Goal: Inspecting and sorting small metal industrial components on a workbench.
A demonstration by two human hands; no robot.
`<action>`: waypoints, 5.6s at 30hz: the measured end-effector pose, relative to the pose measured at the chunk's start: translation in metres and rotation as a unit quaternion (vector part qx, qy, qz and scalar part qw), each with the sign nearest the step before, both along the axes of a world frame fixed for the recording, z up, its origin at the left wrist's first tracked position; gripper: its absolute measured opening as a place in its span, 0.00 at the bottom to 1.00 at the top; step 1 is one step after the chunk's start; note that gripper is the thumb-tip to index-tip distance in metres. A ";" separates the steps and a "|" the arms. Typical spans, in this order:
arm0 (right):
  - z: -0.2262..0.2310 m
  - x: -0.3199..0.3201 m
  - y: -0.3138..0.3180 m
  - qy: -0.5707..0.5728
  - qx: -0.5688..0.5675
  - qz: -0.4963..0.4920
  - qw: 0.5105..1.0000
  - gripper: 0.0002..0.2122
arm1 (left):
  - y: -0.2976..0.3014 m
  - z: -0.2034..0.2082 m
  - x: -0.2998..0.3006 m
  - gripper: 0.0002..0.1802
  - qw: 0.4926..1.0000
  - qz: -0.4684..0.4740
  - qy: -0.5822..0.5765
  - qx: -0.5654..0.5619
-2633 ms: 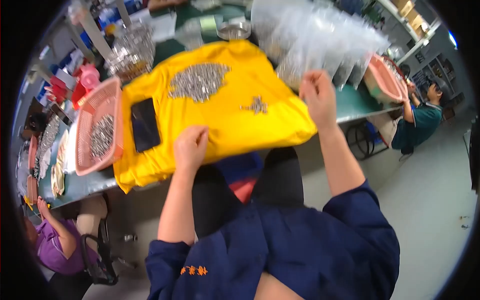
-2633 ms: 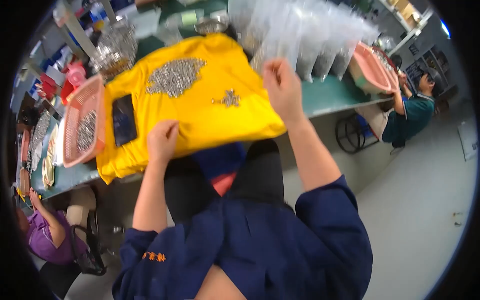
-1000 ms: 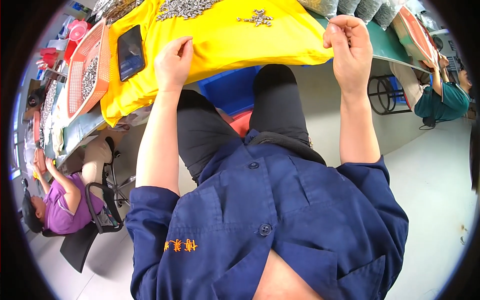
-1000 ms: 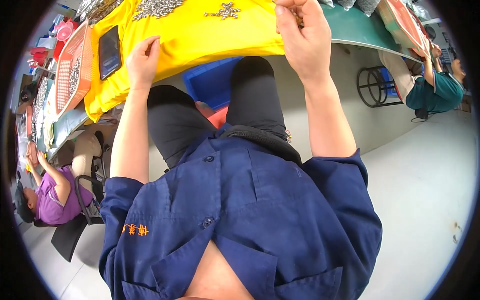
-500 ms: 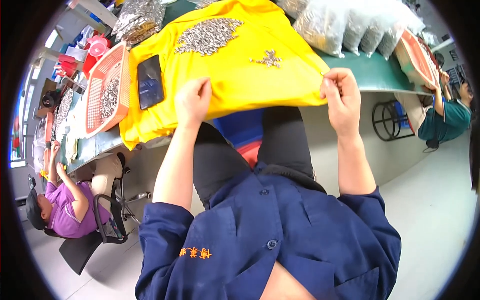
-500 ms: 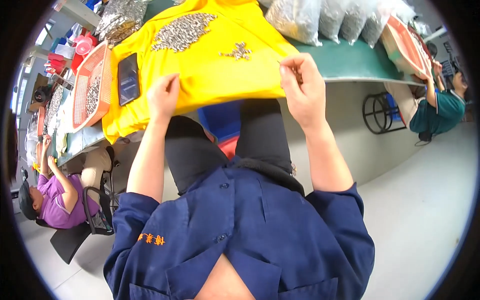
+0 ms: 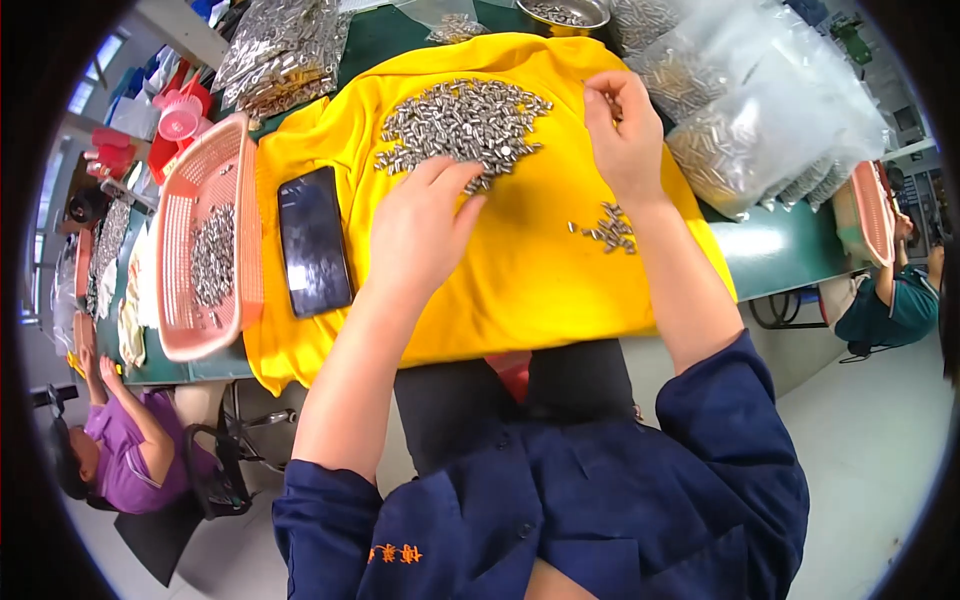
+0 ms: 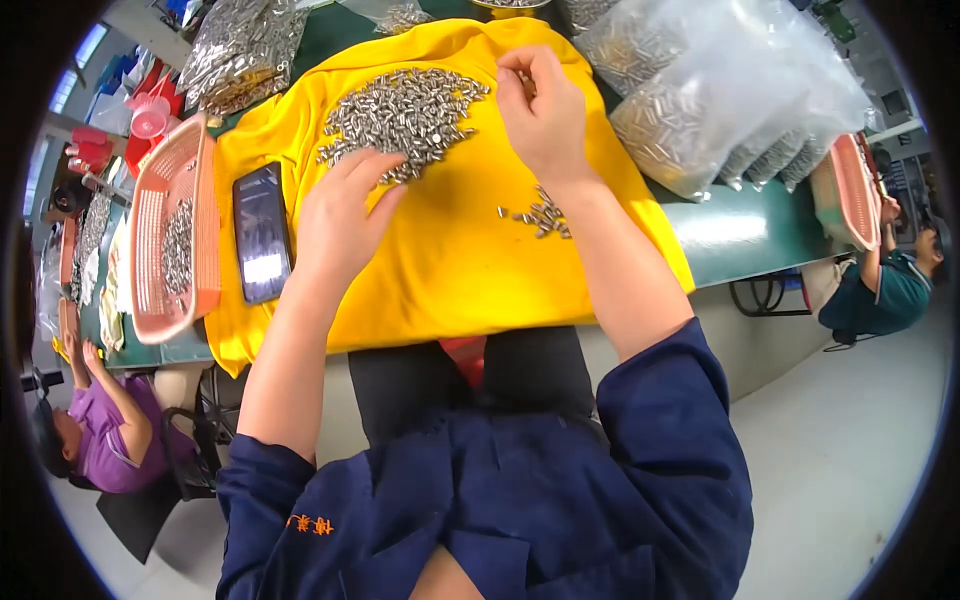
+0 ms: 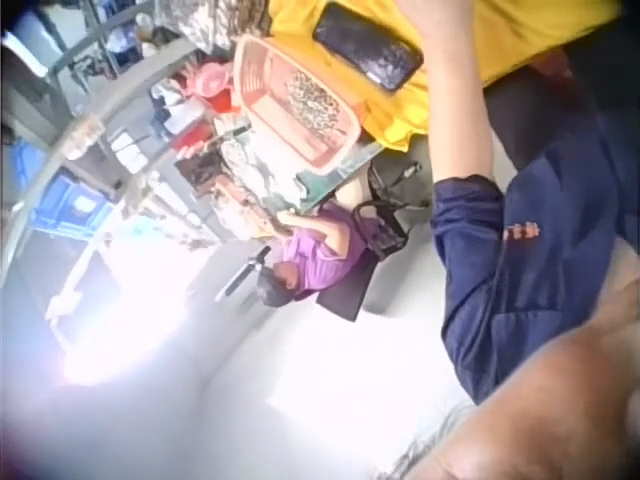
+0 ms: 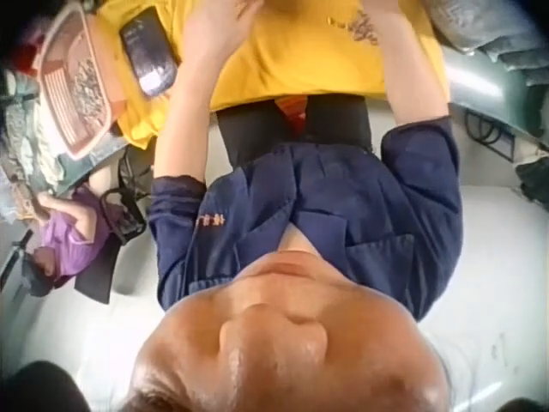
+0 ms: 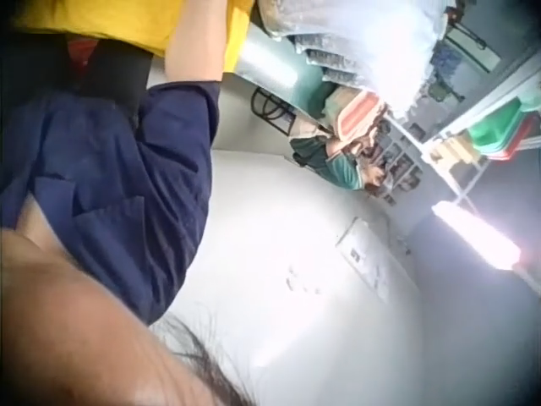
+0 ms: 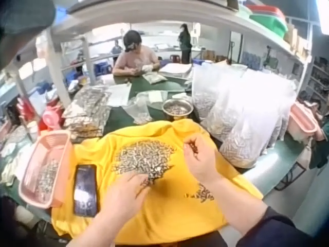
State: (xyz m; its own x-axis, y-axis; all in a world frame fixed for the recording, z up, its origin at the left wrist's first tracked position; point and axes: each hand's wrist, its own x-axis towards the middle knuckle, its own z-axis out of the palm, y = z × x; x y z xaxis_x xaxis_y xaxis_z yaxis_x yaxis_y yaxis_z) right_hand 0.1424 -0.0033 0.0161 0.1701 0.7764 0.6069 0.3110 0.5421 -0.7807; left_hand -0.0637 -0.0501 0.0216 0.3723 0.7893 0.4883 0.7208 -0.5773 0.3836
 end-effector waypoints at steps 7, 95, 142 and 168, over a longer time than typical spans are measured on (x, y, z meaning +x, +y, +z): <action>-0.017 0.006 -0.001 -0.117 -0.007 -0.042 0.992 0.03 | 0.059 -0.010 0.013 0.11 0.990 -0.002 0.099 -0.098; 0.002 0.008 -0.028 -0.077 -0.163 0.135 0.974 0.03 | 0.043 -0.022 0.046 0.07 0.719 -0.113 -0.510 -0.459; 0.004 0.021 -0.017 0.004 -0.168 0.051 0.985 0.04 | 0.018 -0.017 0.075 0.07 0.933 -0.245 -0.160 -0.209; 0.008 0.018 -0.023 -0.020 -0.213 0.162 0.963 0.03 | 0.047 -0.014 0.052 0.08 0.748 -0.141 -0.485 -0.431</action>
State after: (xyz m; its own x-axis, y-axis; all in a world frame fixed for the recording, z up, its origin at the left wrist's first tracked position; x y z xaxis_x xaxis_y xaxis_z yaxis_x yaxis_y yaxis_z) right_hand 0.1602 -0.0268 0.0240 -0.1405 0.9647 0.2227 0.2141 0.2492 -0.9445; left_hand -0.0120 -0.0028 0.0080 0.3834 0.9235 -0.0078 -0.2415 0.1085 0.9643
